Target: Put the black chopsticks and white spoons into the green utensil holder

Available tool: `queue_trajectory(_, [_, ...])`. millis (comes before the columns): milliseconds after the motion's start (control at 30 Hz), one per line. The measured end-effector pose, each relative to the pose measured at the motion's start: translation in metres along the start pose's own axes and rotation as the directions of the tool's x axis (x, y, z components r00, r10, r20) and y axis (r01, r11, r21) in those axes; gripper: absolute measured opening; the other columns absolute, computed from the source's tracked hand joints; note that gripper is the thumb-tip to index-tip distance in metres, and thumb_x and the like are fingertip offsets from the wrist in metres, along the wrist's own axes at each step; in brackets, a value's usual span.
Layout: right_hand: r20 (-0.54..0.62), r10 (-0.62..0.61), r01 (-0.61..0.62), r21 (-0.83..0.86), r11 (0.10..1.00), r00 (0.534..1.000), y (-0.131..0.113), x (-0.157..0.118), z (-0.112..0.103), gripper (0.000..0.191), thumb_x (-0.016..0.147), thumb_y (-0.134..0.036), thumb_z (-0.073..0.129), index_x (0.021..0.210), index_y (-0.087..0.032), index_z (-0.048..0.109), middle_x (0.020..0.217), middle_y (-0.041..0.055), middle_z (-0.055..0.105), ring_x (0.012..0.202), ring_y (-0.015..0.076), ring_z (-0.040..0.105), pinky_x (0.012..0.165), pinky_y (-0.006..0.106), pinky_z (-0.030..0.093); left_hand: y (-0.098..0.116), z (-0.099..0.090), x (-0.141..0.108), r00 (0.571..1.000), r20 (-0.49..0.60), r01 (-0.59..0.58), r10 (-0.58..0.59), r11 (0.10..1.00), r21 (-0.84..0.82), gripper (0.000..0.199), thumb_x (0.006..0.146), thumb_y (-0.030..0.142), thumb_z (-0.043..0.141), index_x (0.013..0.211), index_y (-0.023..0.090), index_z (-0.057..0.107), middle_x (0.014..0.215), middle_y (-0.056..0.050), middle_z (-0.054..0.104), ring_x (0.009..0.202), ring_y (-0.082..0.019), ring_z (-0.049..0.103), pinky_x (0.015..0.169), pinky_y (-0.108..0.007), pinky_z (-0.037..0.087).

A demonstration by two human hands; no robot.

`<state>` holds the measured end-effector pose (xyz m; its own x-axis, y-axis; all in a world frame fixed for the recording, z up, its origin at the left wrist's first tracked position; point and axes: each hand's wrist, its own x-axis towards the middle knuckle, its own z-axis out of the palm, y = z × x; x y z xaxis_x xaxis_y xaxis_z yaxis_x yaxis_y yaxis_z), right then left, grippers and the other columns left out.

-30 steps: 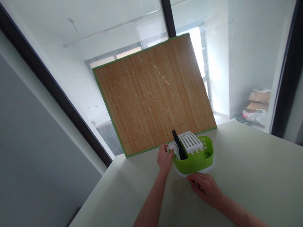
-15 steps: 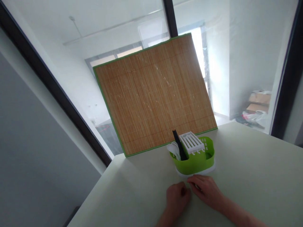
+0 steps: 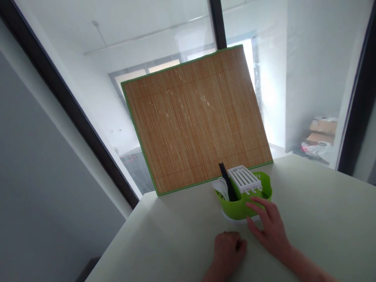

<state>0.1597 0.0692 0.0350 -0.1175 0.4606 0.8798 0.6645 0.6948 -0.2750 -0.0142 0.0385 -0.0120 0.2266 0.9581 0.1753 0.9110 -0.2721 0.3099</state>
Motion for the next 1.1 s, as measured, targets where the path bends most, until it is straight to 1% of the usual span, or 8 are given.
queue_trajectory(100, [-0.116, 0.123, -0.128, -0.035, 0.991, 0.986, 0.003, 0.02, -0.004, 0.059, 0.083, -0.036, 0.058, 0.135, -0.021, 0.037, 0.131, 0.0156, 0.044, 0.12, 0.0332, 0.041, 0.099, 0.053, 0.035, 0.0, -0.001, 0.001, 1.0, 0.025, 0.006, -0.006, 1.0, -0.011, 0.022, 0.081, 0.033, 0.049, 0.069, 0.022, 0.063, 0.07, -0.002, 0.067, 0.067, -0.017, 0.058, 0.063, -0.027, 0.035])
queue_trajectory(200, [-0.2, 0.309, -0.317, -0.007, 0.949, 0.93, 0.012, 0.031, 0.0, 0.073, 0.08, -0.05, 0.059, 0.138, -0.015, 0.031, 0.128, 0.0174, 0.044, 0.119, 0.0336, 0.041, 0.099, 0.052, 0.035, -0.002, 0.0, 0.001, 0.999, 0.032, 0.007, -0.006, 1.0, -0.019, 0.022, 0.081, 0.032, 0.048, 0.068, 0.021, 0.062, 0.069, -0.002, 0.066, 0.066, -0.016, 0.056, 0.063, -0.027, 0.034])
queue_trajectory(300, [-0.192, 0.441, -0.448, 0.009, 0.894, 0.877, 0.021, 0.031, 0.01, 0.083, 0.076, -0.06, 0.058, 0.138, -0.012, 0.031, 0.123, 0.0178, 0.048, 0.114, 0.0349, 0.044, 0.097, 0.052, 0.037, -0.004, 0.003, 0.001, 1.0, 0.021, -0.002, 0.003, 0.999, -0.034, 0.022, 0.081, 0.032, 0.048, 0.068, 0.021, 0.062, 0.069, -0.002, 0.066, 0.066, -0.016, 0.056, 0.063, -0.026, 0.034])
queue_trajectory(400, [-0.106, 0.47, -0.474, -0.019, 0.88, 0.876, 0.022, 0.028, 0.025, 0.092, 0.073, -0.065, 0.059, 0.141, -0.011, 0.025, 0.128, 0.02, 0.047, 0.115, 0.0362, 0.046, 0.095, 0.052, 0.038, -0.006, 0.004, 0.001, 1.0, 0.014, -0.006, 0.007, 0.999, -0.037, 0.021, 0.08, 0.032, 0.048, 0.069, 0.021, 0.063, 0.069, -0.002, 0.066, 0.066, -0.016, 0.056, 0.063, -0.027, 0.035])
queue_trajectory(533, [-0.141, 0.468, -0.481, -0.082, 0.873, 0.872, 0.019, 0.028, 0.04, 0.102, 0.07, -0.07, 0.058, 0.142, -0.008, 0.023, 0.127, 0.0234, 0.05, 0.114, 0.0373, 0.048, 0.095, 0.053, 0.037, -0.006, 0.006, 0.003, 1.0, 0.023, -0.004, 0.005, 1.0, -0.029, 0.022, 0.081, 0.033, 0.048, 0.069, 0.021, 0.062, 0.071, -0.002, 0.066, 0.067, -0.017, 0.057, 0.064, -0.027, 0.035])
queue_trajectory(767, [-0.189, 0.509, -0.534, -0.117, 0.837, 0.84, 0.019, 0.031, 0.048, 0.091, 0.072, -0.068, 0.057, 0.136, -0.01, 0.029, 0.123, 0.0215, 0.054, 0.109, 0.0368, 0.053, 0.089, 0.049, 0.042, -0.009, 0.009, 0.006, 0.999, 0.035, -0.003, 0.004, 1.0, -0.018, 0.02, 0.08, 0.033, 0.05, 0.069, 0.022, 0.062, 0.072, -0.002, 0.067, 0.069, -0.018, 0.059, 0.064, -0.027, 0.036])
queue_trajectory(933, [-0.099, 0.623, -0.628, -0.209, 0.749, 0.776, 0.017, 0.039, 0.038, 0.071, 0.073, -0.068, 0.054, 0.12, -0.017, 0.043, 0.091, 0.0121, 0.066, 0.077, 0.0315, 0.065, 0.061, 0.04, 0.048, -0.009, 0.008, 0.006, 0.999, 0.042, 0.001, 0.0, 1.0, -0.019, 0.021, 0.081, 0.034, 0.049, 0.07, 0.021, 0.062, 0.072, -0.003, 0.067, 0.07, -0.018, 0.059, 0.065, -0.028, 0.037])
queue_trajectory(1100, [-0.053, 0.66, -0.648, -0.269, 0.713, 0.749, 0.034, 0.047, 0.023, 0.068, 0.07, -0.069, 0.055, 0.114, -0.018, 0.048, 0.083, 0.009, 0.066, 0.071, 0.0302, 0.065, 0.057, 0.037, 0.045, -0.009, 0.007, 0.006, 0.997, 0.068, 0.027, -0.025, 0.999, -0.031, 0.022, 0.08, 0.035, 0.049, 0.07, 0.021, 0.063, 0.073, -0.003, 0.068, 0.072, -0.018, 0.06, 0.066, -0.028, 0.038])
